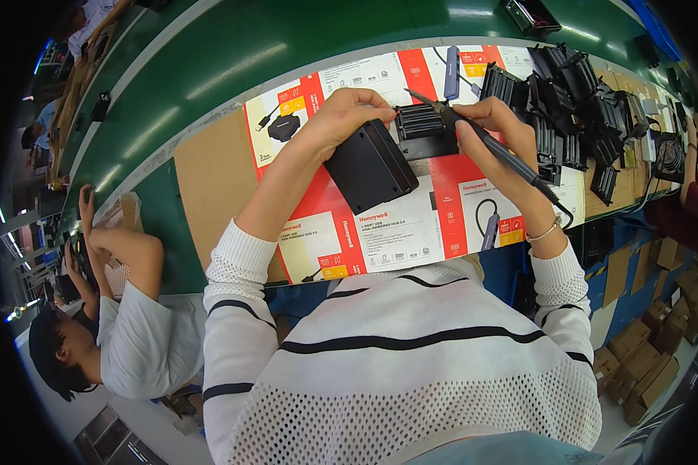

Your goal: The person solders electronic components onto plastic casings using a soldering iron by hand, assembling units and placing them on the table.

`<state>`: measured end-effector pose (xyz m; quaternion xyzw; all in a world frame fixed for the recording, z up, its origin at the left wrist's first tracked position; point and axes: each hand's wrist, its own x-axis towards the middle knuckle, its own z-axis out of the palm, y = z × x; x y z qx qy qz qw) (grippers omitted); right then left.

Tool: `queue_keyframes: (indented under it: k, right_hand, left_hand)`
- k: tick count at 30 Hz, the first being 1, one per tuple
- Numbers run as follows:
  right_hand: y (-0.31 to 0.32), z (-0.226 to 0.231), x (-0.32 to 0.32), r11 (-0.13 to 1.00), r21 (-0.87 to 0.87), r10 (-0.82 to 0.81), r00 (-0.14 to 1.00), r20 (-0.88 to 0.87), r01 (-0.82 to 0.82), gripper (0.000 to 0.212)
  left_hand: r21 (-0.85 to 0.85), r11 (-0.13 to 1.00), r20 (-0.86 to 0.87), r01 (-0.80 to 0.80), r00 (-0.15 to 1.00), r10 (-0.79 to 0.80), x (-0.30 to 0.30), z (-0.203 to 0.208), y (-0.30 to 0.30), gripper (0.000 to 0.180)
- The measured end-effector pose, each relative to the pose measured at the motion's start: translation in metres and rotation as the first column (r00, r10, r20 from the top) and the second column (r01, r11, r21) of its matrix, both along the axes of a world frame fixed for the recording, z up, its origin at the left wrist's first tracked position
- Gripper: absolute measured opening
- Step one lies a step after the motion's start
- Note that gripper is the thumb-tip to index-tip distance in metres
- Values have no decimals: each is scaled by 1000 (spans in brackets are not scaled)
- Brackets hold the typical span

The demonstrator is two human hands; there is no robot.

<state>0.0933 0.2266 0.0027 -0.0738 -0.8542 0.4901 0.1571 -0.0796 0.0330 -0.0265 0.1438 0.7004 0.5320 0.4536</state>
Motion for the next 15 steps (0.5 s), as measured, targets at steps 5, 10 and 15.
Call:
queue_keyframes:
  k: [5, 10, 15]
  right_hand:
    - [-4, -10, -20, 959, 283, 21, 995, -102, 9, 17]
    - [-12, -26, -45, 798, 602, 160, 950, -269, 36, 12]
    - [-8, -36, -54, 726, 687, 183, 959, -215, 15, 10]
  left_hand:
    - [-2, 1000, -4, 3, 1000, -3, -1, 2, 2, 18]
    - [44, 999, 9, 30, 999, -31, -4, -1, 1, 16]
    - [34, 996, 22, 81, 996, -82, -4, 9, 1, 16]
